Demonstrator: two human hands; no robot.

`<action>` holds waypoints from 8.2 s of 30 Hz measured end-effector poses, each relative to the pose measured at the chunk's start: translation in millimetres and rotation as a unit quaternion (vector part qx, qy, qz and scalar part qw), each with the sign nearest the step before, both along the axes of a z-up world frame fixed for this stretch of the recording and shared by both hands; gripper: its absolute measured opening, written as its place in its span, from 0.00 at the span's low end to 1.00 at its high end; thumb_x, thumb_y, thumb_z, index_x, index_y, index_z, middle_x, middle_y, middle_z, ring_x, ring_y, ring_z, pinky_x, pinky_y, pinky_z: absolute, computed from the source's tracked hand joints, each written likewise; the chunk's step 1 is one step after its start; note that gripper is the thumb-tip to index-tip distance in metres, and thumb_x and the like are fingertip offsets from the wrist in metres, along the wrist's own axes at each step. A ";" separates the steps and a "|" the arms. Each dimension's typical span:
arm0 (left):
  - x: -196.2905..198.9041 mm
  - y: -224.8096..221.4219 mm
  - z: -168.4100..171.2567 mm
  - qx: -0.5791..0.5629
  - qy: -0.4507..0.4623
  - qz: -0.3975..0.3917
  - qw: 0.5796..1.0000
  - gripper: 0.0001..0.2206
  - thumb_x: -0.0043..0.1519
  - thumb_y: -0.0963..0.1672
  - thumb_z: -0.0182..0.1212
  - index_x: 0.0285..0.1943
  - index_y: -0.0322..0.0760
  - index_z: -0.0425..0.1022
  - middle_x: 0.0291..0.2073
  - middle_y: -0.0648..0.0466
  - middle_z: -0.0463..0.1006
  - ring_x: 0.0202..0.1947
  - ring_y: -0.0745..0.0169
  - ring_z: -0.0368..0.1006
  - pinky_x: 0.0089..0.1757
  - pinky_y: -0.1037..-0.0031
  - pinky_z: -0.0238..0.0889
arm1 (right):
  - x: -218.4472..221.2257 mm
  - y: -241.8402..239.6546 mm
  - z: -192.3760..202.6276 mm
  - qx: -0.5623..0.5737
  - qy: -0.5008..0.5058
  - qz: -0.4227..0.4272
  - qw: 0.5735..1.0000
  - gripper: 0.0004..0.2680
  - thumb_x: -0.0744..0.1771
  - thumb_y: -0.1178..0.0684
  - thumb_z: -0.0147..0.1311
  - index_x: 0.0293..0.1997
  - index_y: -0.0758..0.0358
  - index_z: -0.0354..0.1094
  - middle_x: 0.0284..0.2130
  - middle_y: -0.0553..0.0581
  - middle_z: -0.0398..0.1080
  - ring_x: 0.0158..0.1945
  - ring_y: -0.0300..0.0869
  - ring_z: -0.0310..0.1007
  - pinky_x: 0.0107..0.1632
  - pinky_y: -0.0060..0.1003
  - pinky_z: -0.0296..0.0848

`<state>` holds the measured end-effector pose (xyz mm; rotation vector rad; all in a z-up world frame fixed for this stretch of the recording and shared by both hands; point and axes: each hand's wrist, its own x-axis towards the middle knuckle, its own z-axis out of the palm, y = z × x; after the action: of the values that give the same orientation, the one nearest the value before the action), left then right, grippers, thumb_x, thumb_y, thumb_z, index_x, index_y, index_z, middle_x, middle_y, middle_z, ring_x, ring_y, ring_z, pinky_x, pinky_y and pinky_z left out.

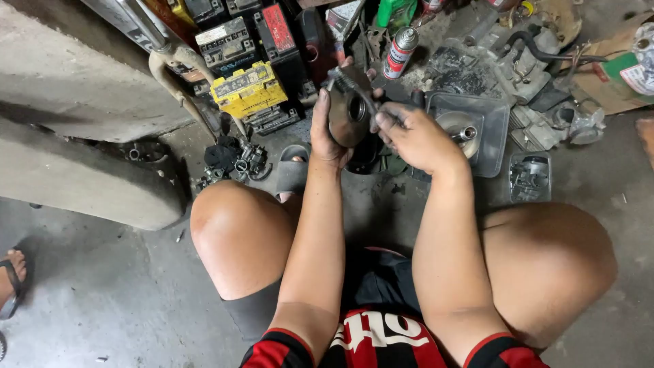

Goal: Cleaning the internal surfaces of a motorcycle CVT pulley using a small brush to remove dirt and grime.

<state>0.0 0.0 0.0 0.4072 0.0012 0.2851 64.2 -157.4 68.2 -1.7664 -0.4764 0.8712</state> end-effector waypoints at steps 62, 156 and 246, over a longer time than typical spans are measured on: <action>4.2 15.9 -8.0 -0.105 0.011 0.184 0.977 0.31 0.69 0.61 0.43 0.78 0.49 0.57 0.58 0.43 0.75 0.52 0.40 0.77 0.48 0.47 0.72 | 14.6 -5.7 -33.8 -0.271 -0.202 -0.053 0.940 0.08 0.70 0.52 0.53 0.52 0.58 0.72 0.38 0.61 0.77 0.39 0.56 0.76 0.45 0.51 0.72; -0.2 0.5 15.5 -0.116 -0.028 0.022 0.993 0.31 0.69 0.57 0.43 0.76 0.34 0.58 0.58 0.30 0.73 0.55 0.32 0.73 0.56 0.44 0.70 | 7.6 -5.4 3.4 -0.164 -0.194 -0.052 0.966 0.09 0.70 0.49 0.55 0.50 0.60 0.75 0.26 0.55 0.73 0.26 0.46 0.67 0.33 0.42 0.68; 4.9 16.4 -4.6 -0.145 0.032 0.166 0.975 0.29 0.65 0.58 0.52 0.71 0.44 0.61 0.61 0.36 0.69 0.55 0.33 0.73 0.47 0.47 0.74 | 7.5 11.2 -31.7 -0.341 -0.186 -0.018 0.921 0.08 0.68 0.52 0.54 0.50 0.59 0.77 0.41 0.67 0.77 0.43 0.64 0.76 0.47 0.57 0.72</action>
<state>4.9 16.4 -4.6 0.1235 0.1729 0.5932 71.7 -146.2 36.5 -2.6017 -0.4017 0.7169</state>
